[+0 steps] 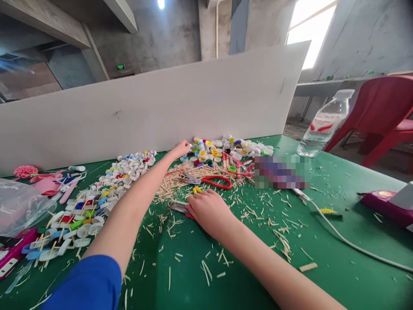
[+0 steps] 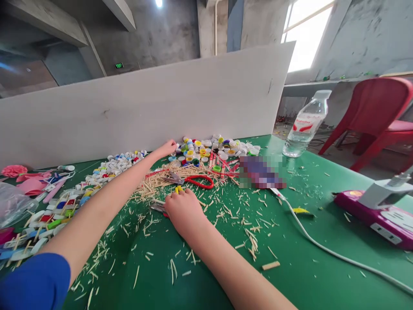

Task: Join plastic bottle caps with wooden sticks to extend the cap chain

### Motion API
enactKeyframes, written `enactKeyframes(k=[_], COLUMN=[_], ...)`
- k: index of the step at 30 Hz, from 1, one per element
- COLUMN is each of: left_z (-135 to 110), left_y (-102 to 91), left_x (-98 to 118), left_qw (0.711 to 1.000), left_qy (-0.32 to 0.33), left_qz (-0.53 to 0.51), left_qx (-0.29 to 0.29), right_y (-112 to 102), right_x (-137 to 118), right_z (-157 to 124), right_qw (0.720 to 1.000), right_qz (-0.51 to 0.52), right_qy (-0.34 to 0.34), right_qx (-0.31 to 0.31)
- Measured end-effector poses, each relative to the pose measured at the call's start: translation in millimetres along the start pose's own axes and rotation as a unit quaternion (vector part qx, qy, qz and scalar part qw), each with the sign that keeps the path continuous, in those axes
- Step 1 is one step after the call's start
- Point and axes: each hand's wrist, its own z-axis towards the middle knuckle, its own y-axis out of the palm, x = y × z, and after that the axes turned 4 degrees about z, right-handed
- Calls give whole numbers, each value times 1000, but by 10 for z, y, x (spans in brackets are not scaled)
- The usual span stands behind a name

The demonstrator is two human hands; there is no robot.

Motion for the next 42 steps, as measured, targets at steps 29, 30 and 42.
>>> enactKeyframes(k=[29,30,42], left_z=[-2796,-2792,-2723], left_y=[-438,-443,-427], left_x=[-356,-358,-419], left_qw=[980,979,988], left_qy=[137,140,130], left_qz=[36,41,-2], left_qx=[-142,-143,87], right_y=[64,66,-85], right_x=[-25,-28,-104], right_z=[65,67,50], right_qw=[997,997,987], right_qz=[0,6,126], right_qy=[-31,-33,-50], right_qx=[72,75,83])
